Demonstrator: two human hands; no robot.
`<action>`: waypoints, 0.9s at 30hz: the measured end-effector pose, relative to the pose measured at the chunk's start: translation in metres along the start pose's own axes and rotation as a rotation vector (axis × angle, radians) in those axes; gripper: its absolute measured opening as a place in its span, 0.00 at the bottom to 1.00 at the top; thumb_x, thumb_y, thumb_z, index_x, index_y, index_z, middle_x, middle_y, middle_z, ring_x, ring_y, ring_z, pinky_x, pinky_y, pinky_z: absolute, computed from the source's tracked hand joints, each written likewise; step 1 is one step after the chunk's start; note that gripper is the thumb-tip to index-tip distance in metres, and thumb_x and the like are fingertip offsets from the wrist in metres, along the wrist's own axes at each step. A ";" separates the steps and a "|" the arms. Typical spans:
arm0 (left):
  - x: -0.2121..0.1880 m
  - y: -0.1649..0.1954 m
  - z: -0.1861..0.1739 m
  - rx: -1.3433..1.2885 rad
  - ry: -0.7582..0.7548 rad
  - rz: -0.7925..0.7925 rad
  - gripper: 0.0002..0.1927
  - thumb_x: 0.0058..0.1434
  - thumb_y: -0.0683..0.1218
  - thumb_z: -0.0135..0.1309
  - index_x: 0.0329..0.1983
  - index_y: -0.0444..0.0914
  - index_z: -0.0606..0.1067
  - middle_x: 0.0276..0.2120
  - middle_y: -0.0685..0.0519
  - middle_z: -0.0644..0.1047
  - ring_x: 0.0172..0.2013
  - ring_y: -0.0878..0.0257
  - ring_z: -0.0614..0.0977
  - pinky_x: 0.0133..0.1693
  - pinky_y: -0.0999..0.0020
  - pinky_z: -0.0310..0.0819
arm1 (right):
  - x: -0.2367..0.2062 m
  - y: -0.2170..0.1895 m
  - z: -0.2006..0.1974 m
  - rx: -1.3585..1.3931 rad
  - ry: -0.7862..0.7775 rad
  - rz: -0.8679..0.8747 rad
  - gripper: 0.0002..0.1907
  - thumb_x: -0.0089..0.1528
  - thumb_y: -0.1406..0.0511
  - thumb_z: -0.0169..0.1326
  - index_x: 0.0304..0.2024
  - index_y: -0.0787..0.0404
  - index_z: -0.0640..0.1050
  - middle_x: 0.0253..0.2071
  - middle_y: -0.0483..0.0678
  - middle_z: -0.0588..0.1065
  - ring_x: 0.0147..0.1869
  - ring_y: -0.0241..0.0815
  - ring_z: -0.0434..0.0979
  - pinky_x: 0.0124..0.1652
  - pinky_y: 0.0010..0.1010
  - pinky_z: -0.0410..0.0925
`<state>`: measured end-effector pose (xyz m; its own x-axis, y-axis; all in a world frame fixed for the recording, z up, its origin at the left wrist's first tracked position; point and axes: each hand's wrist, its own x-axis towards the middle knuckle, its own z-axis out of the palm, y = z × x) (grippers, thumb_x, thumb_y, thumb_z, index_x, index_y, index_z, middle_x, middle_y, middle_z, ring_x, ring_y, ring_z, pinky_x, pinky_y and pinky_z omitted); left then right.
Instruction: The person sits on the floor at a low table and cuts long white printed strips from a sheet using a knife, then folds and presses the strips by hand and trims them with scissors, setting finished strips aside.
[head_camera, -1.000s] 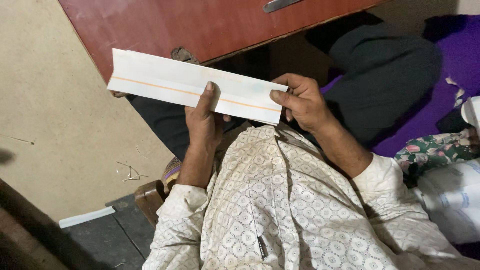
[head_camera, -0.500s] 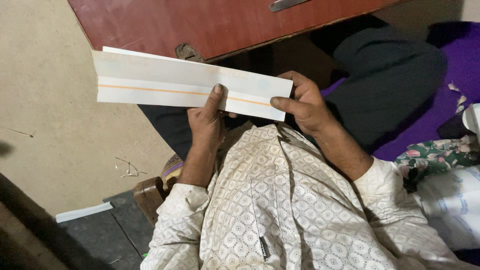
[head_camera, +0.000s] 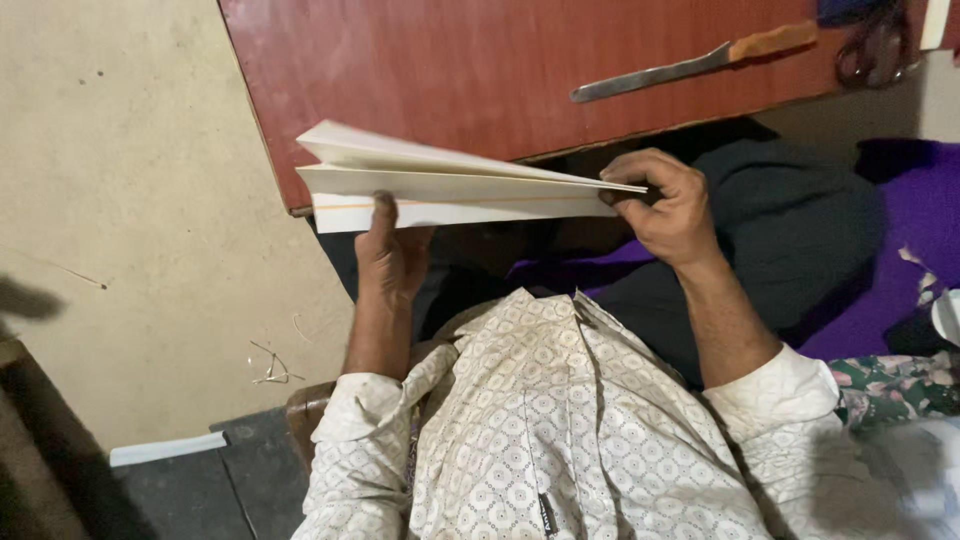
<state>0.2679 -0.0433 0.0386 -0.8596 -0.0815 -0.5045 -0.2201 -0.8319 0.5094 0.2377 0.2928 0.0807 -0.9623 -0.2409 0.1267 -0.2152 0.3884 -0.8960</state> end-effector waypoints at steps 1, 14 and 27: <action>0.004 0.006 0.002 -0.062 -0.076 0.014 0.37 0.57 0.54 0.64 0.66 0.36 0.66 0.57 0.47 0.77 0.57 0.50 0.80 0.57 0.47 0.78 | 0.007 0.000 -0.003 -0.045 0.015 -0.030 0.11 0.59 0.77 0.59 0.44 0.66 0.80 0.48 0.51 0.80 0.54 0.39 0.82 0.52 0.30 0.74; 0.027 0.014 0.009 0.041 -0.126 0.255 0.23 0.63 0.36 0.61 0.61 0.37 0.70 0.50 0.51 0.78 0.51 0.58 0.81 0.51 0.61 0.79 | 0.047 0.043 0.023 0.473 -0.007 0.304 0.29 0.59 0.75 0.64 0.63 0.63 0.73 0.56 0.48 0.76 0.58 0.38 0.76 0.56 0.29 0.73; -0.009 0.051 0.060 0.406 -0.447 0.460 0.06 0.71 0.35 0.56 0.49 0.31 0.80 0.43 0.56 0.79 0.44 0.71 0.78 0.48 0.75 0.73 | 0.019 0.059 0.026 0.331 -0.010 0.466 0.26 0.57 0.72 0.65 0.59 0.65 0.76 0.54 0.48 0.77 0.58 0.39 0.77 0.54 0.32 0.74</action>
<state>0.2369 -0.0525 0.1110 -0.9918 -0.0689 0.1075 0.1275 -0.4936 0.8603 0.2108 0.2875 0.0192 -0.9409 -0.1204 -0.3165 0.2968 0.1565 -0.9420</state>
